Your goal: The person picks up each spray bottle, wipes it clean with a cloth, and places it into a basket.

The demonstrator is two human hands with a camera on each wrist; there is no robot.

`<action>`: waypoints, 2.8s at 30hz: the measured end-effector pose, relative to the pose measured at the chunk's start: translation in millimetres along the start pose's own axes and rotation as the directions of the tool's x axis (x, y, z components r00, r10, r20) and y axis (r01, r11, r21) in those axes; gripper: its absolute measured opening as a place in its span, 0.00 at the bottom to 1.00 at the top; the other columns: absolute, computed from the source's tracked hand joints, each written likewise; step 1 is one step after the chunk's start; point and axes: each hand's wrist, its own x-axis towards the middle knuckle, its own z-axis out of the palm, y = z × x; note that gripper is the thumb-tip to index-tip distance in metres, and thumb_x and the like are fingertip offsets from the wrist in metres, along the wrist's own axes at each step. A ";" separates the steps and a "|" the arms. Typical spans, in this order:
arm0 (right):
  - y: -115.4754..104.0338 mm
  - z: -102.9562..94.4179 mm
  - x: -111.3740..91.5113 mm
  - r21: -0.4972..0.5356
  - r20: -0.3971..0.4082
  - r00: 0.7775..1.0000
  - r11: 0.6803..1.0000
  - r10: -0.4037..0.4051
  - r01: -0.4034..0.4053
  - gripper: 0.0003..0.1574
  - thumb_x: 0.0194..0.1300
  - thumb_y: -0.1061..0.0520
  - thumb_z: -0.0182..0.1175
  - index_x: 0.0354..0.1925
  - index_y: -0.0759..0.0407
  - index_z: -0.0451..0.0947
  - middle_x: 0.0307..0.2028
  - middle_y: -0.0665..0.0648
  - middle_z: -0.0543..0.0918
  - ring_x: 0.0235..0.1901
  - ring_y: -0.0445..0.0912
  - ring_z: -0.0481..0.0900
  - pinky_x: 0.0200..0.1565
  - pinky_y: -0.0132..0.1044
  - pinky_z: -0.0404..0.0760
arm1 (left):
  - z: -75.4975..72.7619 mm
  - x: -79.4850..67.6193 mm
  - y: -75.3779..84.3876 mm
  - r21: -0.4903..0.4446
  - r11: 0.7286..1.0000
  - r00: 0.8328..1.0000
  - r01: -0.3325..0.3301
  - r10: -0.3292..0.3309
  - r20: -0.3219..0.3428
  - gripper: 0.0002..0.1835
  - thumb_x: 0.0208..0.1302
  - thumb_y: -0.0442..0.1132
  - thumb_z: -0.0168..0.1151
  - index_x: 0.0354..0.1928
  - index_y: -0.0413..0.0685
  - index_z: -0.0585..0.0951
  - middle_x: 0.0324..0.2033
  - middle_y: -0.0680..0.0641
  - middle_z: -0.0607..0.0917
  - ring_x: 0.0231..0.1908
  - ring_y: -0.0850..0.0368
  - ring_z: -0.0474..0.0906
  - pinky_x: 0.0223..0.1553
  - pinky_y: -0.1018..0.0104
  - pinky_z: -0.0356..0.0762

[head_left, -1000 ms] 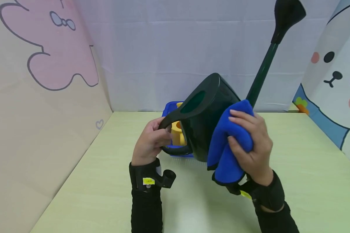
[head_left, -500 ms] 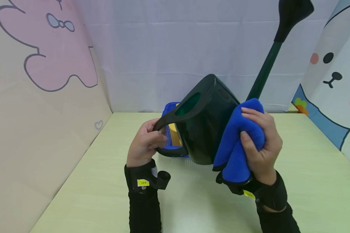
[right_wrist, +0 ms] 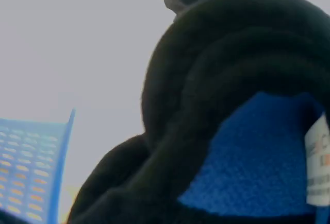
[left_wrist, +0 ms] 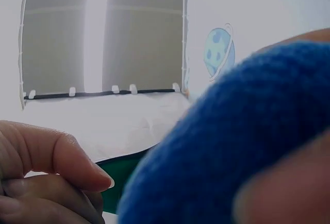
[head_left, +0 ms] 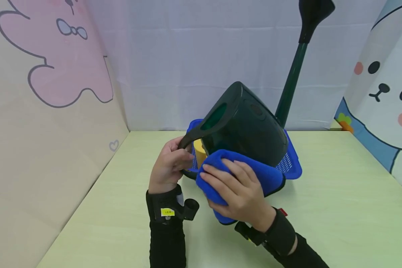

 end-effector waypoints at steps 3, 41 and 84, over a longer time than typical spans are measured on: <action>-5.4 3.5 -2.1 -0.013 0.064 0.997 0.999 -0.030 0.031 0.24 0.54 0.44 0.52 0.42 0.56 0.79 0.42 0.55 0.83 0.48 0.53 0.73 0.48 0.47 0.71 | 0.6 -0.3 -1.4 0.001 1.000 1.000 -0.011 0.011 0.010 0.10 0.51 0.24 0.42 0.24 0.46 0.69 0.11 0.55 0.60 0.09 0.61 0.51 0.14 0.67 0.42; 1.1 4.9 -3.4 -0.028 0.006 0.999 0.998 -0.047 0.047 0.23 0.52 0.44 0.52 0.39 0.57 0.80 0.38 0.55 0.84 0.45 0.54 0.75 0.43 0.47 0.73 | 2.1 -1.1 -1.4 0.028 0.999 0.998 -0.046 0.047 -0.044 0.11 0.49 0.24 0.42 0.22 0.48 0.69 0.11 0.55 0.60 0.09 0.61 0.51 0.13 0.67 0.42; 9.1 9.4 -15.2 -0.007 -0.164 0.984 0.998 -0.067 0.067 0.20 0.50 0.45 0.55 0.35 0.57 0.80 0.34 0.56 0.84 0.41 0.55 0.75 0.40 0.48 0.73 | 4.0 -6.2 -5.7 0.001 0.992 0.987 -0.129 0.129 -0.092 0.13 0.47 0.23 0.40 0.17 0.49 0.65 0.09 0.54 0.55 0.09 0.62 0.47 0.13 0.66 0.37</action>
